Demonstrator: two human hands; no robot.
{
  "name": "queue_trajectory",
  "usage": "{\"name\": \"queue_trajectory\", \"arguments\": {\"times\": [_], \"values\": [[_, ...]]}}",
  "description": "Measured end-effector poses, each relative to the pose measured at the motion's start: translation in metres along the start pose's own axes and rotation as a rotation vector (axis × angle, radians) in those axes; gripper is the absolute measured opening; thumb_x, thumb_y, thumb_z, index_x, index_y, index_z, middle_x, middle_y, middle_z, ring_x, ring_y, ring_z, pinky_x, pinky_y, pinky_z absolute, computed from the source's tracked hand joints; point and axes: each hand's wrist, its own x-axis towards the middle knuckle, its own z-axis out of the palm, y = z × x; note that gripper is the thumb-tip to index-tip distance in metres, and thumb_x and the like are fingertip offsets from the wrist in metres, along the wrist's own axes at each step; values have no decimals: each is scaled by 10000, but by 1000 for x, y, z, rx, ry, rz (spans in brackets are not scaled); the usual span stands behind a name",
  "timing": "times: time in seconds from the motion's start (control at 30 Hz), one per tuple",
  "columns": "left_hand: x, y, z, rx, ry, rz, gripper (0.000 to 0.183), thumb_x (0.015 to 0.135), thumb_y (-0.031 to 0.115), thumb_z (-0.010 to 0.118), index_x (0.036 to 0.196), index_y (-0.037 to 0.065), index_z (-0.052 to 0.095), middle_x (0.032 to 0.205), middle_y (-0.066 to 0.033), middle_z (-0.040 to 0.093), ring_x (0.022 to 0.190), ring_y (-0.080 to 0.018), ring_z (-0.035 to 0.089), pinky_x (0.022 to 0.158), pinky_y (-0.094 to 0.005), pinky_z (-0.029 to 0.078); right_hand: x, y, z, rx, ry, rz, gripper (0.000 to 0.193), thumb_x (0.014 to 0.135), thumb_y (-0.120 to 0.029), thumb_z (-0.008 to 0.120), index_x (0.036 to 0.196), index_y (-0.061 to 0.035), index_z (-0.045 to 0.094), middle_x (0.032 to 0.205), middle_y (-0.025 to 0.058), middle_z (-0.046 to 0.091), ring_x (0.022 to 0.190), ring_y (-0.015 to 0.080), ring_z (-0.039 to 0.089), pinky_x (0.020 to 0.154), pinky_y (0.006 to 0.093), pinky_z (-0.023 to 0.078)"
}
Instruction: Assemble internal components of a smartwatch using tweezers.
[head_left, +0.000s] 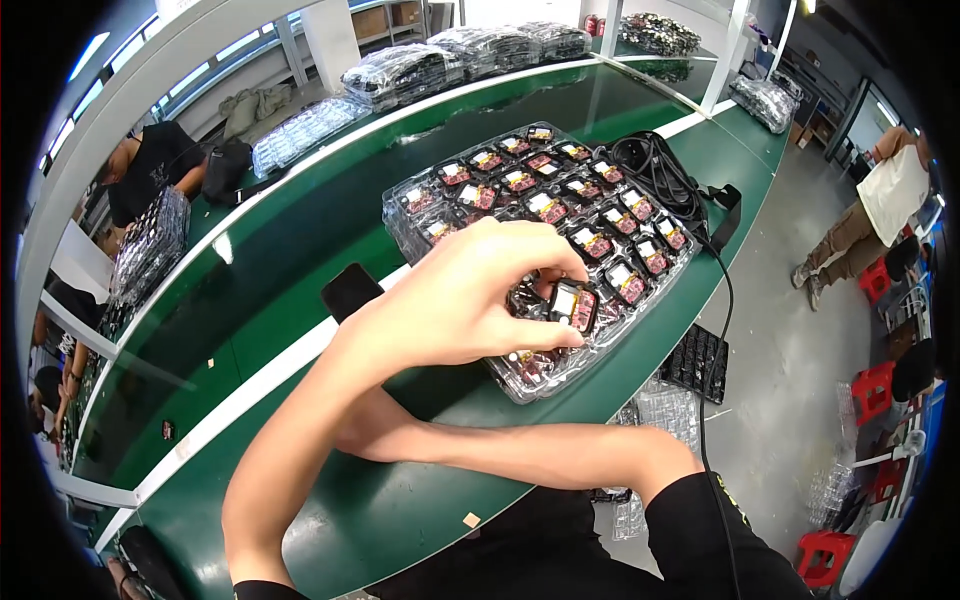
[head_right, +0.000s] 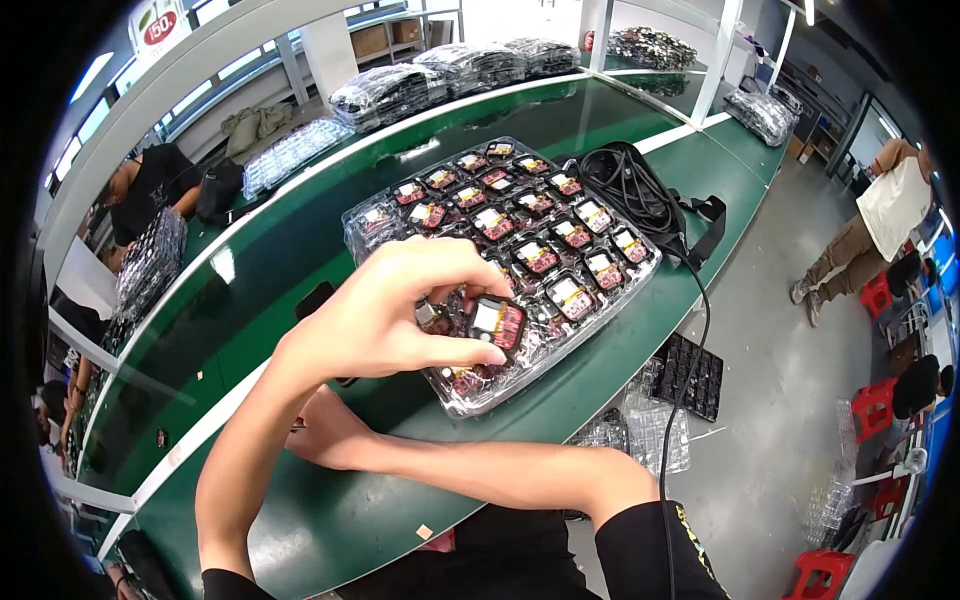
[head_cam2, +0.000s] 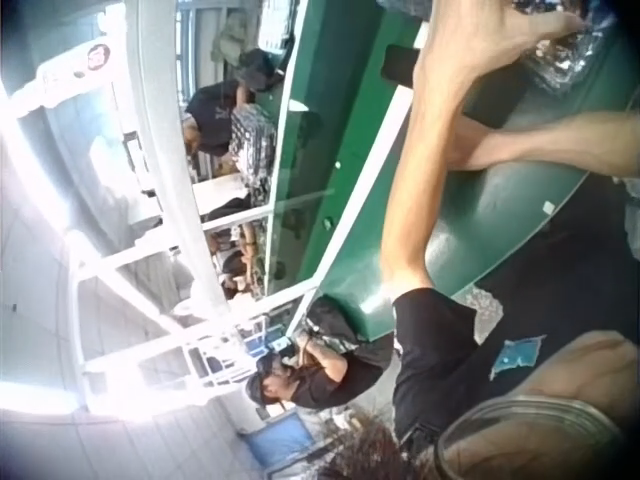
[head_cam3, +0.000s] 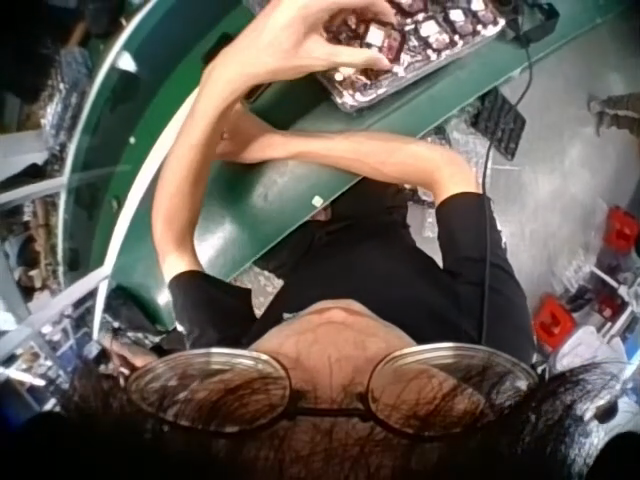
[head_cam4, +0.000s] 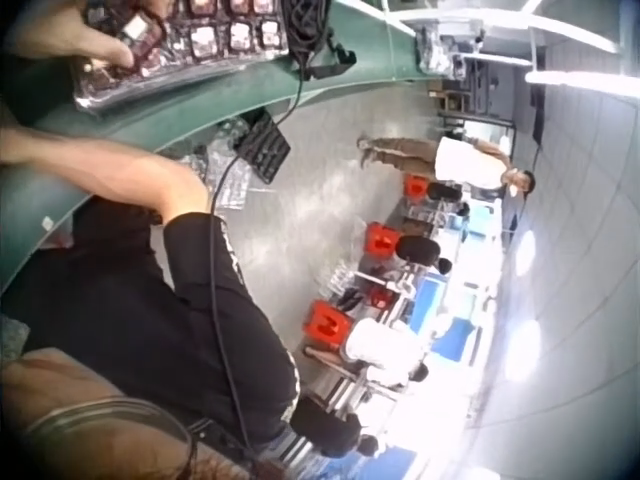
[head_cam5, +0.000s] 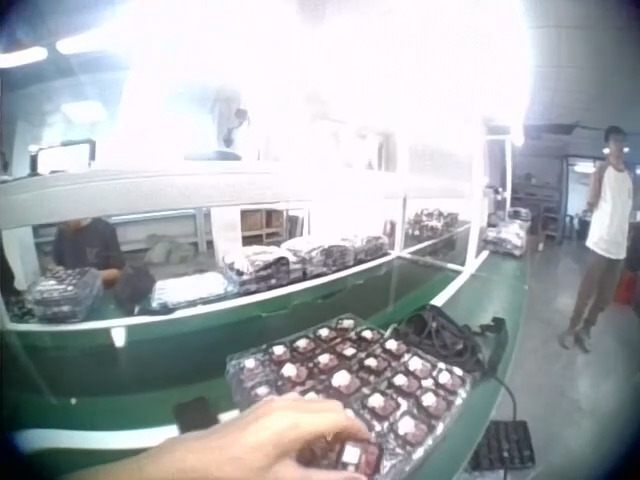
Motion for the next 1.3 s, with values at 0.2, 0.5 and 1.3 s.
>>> {"name": "queue_trajectory", "arguments": {"times": [0.2, 0.5, 1.3], "values": [[25, -10, 18, 129, -230, 54, 512, 858, 336, 925, 1316, 142, 802, 1260, -85, 657, 1213, -310, 601, 1094, -489, 438, -7, -9, -9, -25, 71, -9, 169, 977, -61, 768, 905, -11, 623, 881, 74, 644, 876, 144, 590, 770, 409, 503], [-87, -27, -37, 230, 185, -242, 347, 957, 207, 833, 1281, 94, 781, 1310, -87, 675, 1274, -298, 612, 1150, -458, 453, -11, -8, -12, -142, 52, 148, 135, 908, -91, 774, 933, 35, 815, 792, 163, 776, 676, 210, 733, 663, 368, 557], [-463, 1, -101, 542, 746, -982, 463, 944, 120, 846, 1360, 3, 679, 1170, -154, 711, 1016, -261, 706, 949, -386, 582, -9, -13, -5, -135, 44, 312, 117, 949, 1, 818, 1051, 49, 852, 780, -2, 664, 693, 29, 526, 602, 238, 385]]}}
